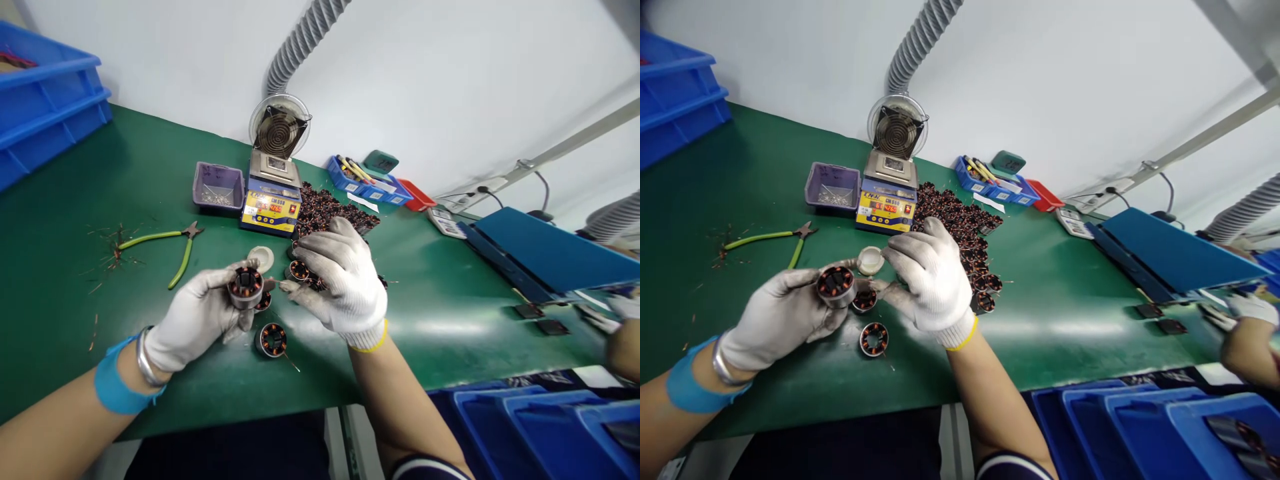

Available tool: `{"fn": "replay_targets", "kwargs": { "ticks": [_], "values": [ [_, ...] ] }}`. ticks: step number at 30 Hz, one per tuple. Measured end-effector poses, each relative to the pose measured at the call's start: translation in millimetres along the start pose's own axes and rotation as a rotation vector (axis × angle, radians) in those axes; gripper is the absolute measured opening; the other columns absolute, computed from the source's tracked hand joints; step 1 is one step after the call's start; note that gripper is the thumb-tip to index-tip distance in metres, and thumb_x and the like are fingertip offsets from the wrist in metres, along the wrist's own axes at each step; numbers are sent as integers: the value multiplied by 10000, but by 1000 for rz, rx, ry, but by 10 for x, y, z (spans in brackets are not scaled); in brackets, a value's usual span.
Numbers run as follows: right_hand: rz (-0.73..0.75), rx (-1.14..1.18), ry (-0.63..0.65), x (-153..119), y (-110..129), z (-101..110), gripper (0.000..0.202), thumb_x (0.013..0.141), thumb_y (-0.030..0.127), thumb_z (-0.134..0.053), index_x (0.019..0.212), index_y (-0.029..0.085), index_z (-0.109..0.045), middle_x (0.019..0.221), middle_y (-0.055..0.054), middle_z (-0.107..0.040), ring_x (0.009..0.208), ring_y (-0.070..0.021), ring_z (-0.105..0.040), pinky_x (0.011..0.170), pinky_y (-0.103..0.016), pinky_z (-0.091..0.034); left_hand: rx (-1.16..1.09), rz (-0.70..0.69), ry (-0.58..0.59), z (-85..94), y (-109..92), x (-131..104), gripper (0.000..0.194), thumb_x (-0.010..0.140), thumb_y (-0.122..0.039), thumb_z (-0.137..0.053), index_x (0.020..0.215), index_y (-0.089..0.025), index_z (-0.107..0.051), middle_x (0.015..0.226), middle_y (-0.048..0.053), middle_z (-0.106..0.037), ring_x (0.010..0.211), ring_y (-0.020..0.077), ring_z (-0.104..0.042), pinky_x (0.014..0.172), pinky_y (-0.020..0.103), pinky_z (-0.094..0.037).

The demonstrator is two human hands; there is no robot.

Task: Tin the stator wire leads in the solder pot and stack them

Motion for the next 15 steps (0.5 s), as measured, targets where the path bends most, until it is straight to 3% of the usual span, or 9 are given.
{"fn": "replay_targets", "kwargs": {
  "ticks": [2, 4, 7, 9, 11, 15],
  "values": [
    [-2, 6, -4, -5, 4, 10, 424, 866, 382, -709, 1231, 226, -560, 1079, -101, -699, 1004, -284, -699, 964, -560, -487, -14, -6, 96, -2, -24, -37, 560, 581, -307, -776, 1114, -180, -659, 791, 39, -716, 493, 127, -563, 402, 209, -403],
    [-3, 16, -12, 7, 10, 35, 406, 871, 370, -703, 1223, 224, -562, 1069, -98, -703, 1005, -279, -701, 983, -567, -482, 56, -40, 125, 10, -17, -51, 633, 591, -277, -824, 1191, -208, -634, 763, 16, -710, 430, 87, -506, 360, 177, -354],
    [-12, -2, -26, 32, 30, 72, 362, 884, 381, -690, 1194, 235, -573, 1052, -84, -709, 993, -266, -700, 1002, -576, -471, 144, -99, 70, 28, 32, -12, 380, 714, -366, -815, 1015, -185, -671, 694, 5, -681, 401, 78, -506, 347, 173, -400],
    [9, -31, -17, 44, 57, 75, 328, 891, 393, -681, 1167, 244, -587, 1052, -72, -713, 978, -261, -696, 1007, -588, -463, 135, -138, 12, 32, 61, 36, 320, 761, -422, -781, 898, -154, -674, 747, 46, -700, 533, 135, -637, 458, 221, -540],
    [33, -62, 0, 51, 91, 59, 286, 901, 387, -671, 1142, 251, -599, 1062, -60, -716, 975, -255, -689, 1031, -605, -443, 135, -179, -55, 34, 74, 76, 294, 792, -398, -754, 894, -133, -679, 812, 71, -705, 668, 174, -696, 561, 251, -599],
    [66, -94, 17, 58, 146, 2, 233, 932, 361, -632, 1113, 218, -599, 1057, -65, -726, 977, -248, -681, 1070, -635, -408, 198, -248, -157, 29, 60, 89, 286, 839, -393, -702, 989, -158, -640, 752, 22, -649, 527, 122, -603, 391, 198, -481]
  ]
}}
Point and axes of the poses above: each hand's wrist, its own x-axis towards the middle knuckle, its own z-axis out of the back of the hand, y = z × x, the point moved 1 cm from there along x, towards the middle knuckle
